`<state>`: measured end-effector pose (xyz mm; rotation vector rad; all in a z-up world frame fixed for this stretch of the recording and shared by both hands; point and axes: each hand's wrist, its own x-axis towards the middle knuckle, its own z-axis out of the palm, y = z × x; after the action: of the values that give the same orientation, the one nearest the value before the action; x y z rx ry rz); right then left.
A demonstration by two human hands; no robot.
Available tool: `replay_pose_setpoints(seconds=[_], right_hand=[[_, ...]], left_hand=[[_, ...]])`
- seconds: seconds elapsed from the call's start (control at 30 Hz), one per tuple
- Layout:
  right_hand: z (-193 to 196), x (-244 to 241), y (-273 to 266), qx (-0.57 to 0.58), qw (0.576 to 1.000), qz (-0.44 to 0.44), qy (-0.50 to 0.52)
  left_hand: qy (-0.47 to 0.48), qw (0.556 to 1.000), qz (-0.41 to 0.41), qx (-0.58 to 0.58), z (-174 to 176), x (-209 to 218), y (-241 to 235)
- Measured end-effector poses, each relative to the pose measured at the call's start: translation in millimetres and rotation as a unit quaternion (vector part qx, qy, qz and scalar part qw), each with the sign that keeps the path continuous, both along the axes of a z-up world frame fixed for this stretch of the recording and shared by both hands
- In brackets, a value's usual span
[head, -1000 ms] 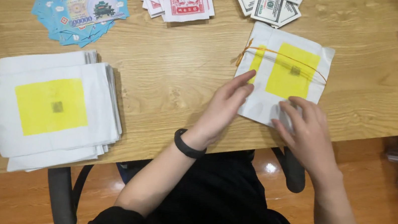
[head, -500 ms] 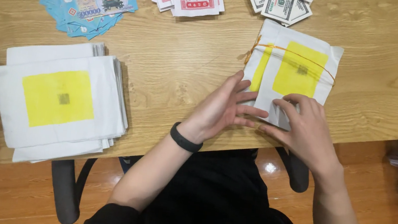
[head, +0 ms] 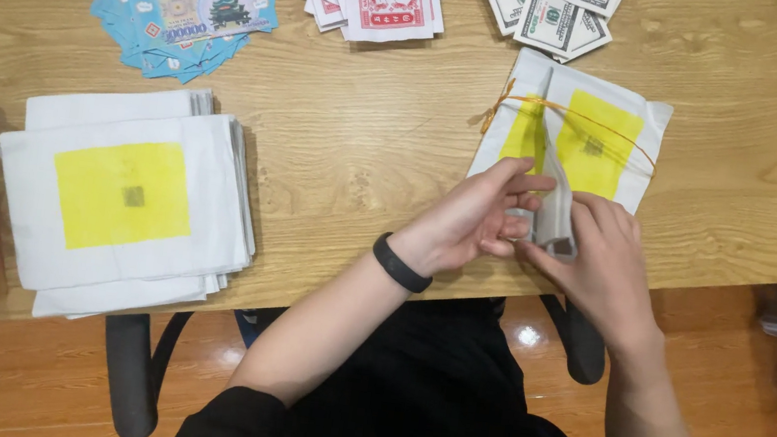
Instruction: The person repeatedly picks up bundles of white paper money with yellow labels, fans them to check alignment, and places them into a growing stack on the table. The person handles multiple bundles one at a time and maintains a neat pile throughout the clip.
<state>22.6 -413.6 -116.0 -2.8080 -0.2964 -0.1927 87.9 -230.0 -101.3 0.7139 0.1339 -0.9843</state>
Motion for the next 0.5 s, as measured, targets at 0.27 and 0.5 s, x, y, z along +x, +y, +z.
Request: replay_pose_setpoints(seconds=[0.27, 0.5], right_hand=[[12.4, -5.4, -12.3, 0.215, 0.963, -0.161, 0.017], [59.4, -19.1, 13.9, 0.200, 0.972, 0.048, 0.114]], left_hand=[[-0.058, 0.996, 0.049, 0.050, -10.4, 0.0, 4.4], [0.015, 0.997, 0.006, 0.069, 26.6, -4.3, 14.9]])
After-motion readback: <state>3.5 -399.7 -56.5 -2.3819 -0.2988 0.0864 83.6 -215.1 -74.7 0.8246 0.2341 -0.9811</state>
